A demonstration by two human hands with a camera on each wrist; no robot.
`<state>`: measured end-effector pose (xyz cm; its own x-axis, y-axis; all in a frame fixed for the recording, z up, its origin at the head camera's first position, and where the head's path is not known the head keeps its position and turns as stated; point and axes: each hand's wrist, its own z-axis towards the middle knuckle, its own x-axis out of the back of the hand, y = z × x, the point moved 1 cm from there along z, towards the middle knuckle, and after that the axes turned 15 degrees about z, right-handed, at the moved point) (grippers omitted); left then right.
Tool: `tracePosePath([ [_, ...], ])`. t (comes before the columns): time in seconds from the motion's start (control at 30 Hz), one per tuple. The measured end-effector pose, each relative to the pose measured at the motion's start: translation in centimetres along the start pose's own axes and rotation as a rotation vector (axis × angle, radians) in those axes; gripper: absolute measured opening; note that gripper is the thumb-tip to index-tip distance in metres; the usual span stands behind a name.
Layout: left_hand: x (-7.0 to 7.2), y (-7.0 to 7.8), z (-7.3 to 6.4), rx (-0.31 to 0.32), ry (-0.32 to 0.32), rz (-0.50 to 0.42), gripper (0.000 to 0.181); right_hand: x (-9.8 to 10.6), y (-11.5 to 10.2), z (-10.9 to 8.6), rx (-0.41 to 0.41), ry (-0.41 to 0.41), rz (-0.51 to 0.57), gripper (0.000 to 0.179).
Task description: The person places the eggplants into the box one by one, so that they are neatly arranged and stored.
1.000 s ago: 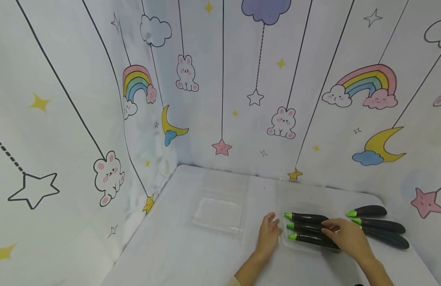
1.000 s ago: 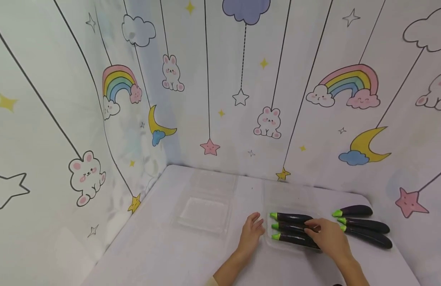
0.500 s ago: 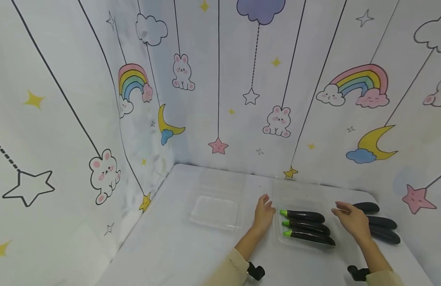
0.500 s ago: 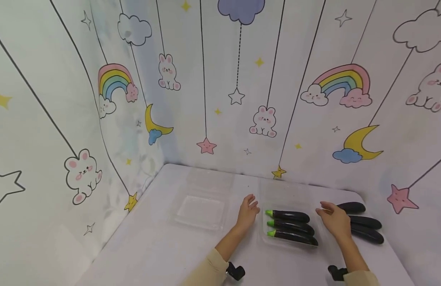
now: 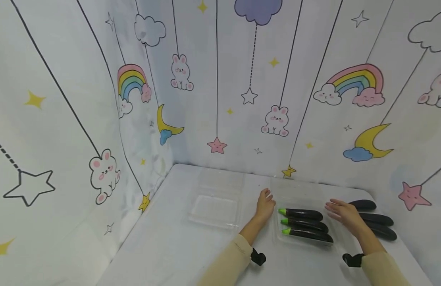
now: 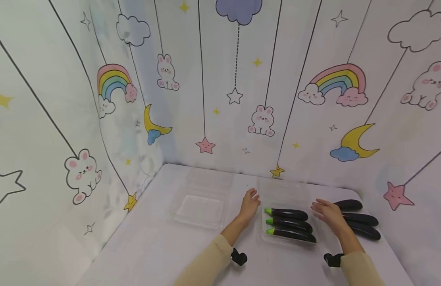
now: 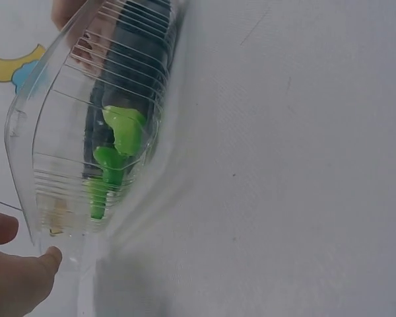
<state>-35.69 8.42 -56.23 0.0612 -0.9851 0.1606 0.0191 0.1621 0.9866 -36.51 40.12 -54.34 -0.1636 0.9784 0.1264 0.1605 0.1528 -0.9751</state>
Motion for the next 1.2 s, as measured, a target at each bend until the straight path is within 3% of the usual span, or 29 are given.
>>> tracePosePath([
  [0.27, -0.4, -0.3, 0.3, 0.015, -0.015, -0.095, 0.062, 0.1, 0.8, 0.6, -0.093, -0.168, 0.108, 0.062],
  [0.63, -0.3, -0.8, 0.9, 0.051, -0.03, -0.239, 0.064, 0.0, 1.1, 0.7, -0.073, -0.18, 0.18, 0.063],
  [0.93, -0.3, -1.0, 1.0, 0.064, -0.039, -0.286, 0.061, 0.2, 1.6, 0.7, -0.06, -0.184, 0.209, 0.067],
  [1.2, -0.3, -1.1, 1.0, 0.058, -0.011, -0.358, 0.057, 0.2, 1.8, 0.6, -0.054, -0.182, 0.269, 0.07],
])
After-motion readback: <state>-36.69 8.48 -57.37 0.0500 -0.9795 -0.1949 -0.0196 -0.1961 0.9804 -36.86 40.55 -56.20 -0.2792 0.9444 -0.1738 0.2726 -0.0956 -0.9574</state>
